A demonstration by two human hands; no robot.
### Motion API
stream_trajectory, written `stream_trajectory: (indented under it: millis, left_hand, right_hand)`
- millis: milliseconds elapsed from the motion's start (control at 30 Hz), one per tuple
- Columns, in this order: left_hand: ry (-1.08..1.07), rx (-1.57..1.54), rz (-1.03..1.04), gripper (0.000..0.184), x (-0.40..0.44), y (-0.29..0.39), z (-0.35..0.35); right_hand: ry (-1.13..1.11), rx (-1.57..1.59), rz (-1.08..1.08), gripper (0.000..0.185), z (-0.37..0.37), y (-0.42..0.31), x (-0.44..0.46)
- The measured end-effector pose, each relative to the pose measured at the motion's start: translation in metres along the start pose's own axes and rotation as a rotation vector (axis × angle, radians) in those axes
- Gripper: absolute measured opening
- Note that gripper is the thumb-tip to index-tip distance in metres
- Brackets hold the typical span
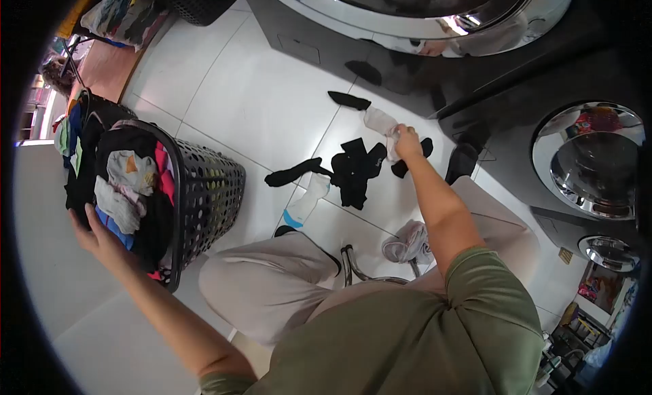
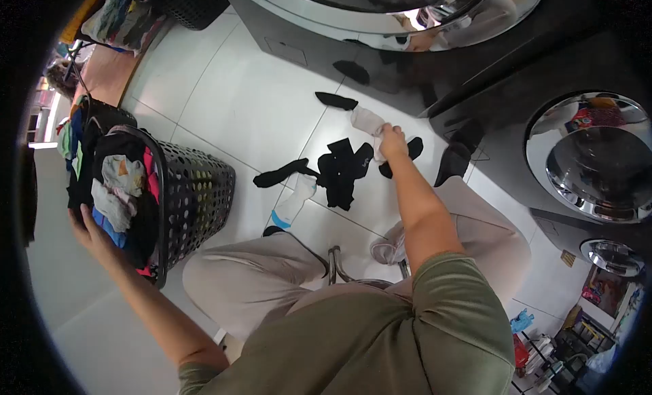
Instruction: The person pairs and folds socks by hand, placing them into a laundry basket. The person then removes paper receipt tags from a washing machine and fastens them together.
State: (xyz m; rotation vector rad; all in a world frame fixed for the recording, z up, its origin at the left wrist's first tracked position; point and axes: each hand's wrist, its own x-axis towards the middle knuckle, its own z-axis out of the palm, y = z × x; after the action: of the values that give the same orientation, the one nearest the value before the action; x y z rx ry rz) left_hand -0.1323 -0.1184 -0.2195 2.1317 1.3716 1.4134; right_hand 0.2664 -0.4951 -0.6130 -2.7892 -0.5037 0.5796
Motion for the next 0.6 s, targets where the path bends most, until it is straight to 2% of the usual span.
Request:
stream_trajectory:
  millis: [33, 100, 133, 167, 200, 233, 267, 300, 333, 367, 433, 467, 567, 600]
  left_hand:
    - [0.048, -0.235, 0.048, 0.043, -0.019, 0.028, 0.006]
    - [-0.048, -0.411, 0.066, 0.035, -0.064, 0.055, 0.033]
    - [-0.121, -0.079, 0.328, 0.029, -0.090, 0.072, 0.054]
    - [-0.297, -0.069, 0.579, 0.028, -0.102, 0.083, 0.073]
    - [-0.396, -0.053, 0.580, 0.029, -0.120, 0.072, 0.092]
    - [-0.538, -0.153, 0.468, 0.029, -0.130, 0.077, 0.108]
    - [-0.666, -0.220, 0.335, 0.025, -0.135, 0.076, 0.118]
    - [-0.696, -0.266, 0.293, 0.023, -0.135, 0.074, 0.126]
    - [-0.817, -0.299, 0.122, 0.022, -0.133, 0.073, 0.125]
    - [-0.825, -0.336, 0.045, 0.023, -0.132, 0.062, 0.131]
    - [-0.850, -0.416, -0.116, 0.025, -0.139, 0.034, 0.146]
    - [-0.952, -0.479, -0.272, 0.030, -0.136, 0.044, 0.142]
    - [-1.066, -0.328, -0.009, 0.040, -0.155, 0.051, 0.139]
    - [-1.053, -0.177, 0.086, 0.040, -0.163, 0.052, 0.138]
  right_hand:
    - [0.015, -0.017, 0.053, 0.036, 0.000, 0.003, 0.004]
    - [-0.108, -0.073, 0.131, 0.032, -0.002, 0.015, 0.011]
    - [-0.172, -0.106, 0.165, 0.030, -0.002, 0.022, 0.014]
    - [-0.154, -0.155, 0.103, 0.027, 0.009, 0.036, 0.025]
    - [-0.195, -0.110, -0.061, 0.025, -0.002, 0.034, 0.023]
    - [-0.235, -0.065, -0.223, 0.023, -0.026, 0.023, 0.019]
    - [-0.337, 0.007, -0.300, 0.025, -0.057, 0.006, 0.010]
    - [-0.436, 0.083, -0.374, 0.027, -0.081, -0.010, 0.002]
    - [-0.518, 0.258, -0.350, 0.026, -0.091, -0.019, 0.000]
    - [-0.549, 0.283, -0.292, 0.026, -0.126, -0.053, -0.018]
    - [-0.540, 0.492, -0.351, 0.023, -0.138, -0.078, -0.019]
    - [-0.552, 0.603, -0.370, 0.022, -0.145, -0.093, -0.027]
    - [-0.624, 0.949, -0.383, 0.020, -0.171, -0.154, -0.063]
    - [-0.652, 1.070, -0.381, 0.019, -0.179, -0.168, -0.073]
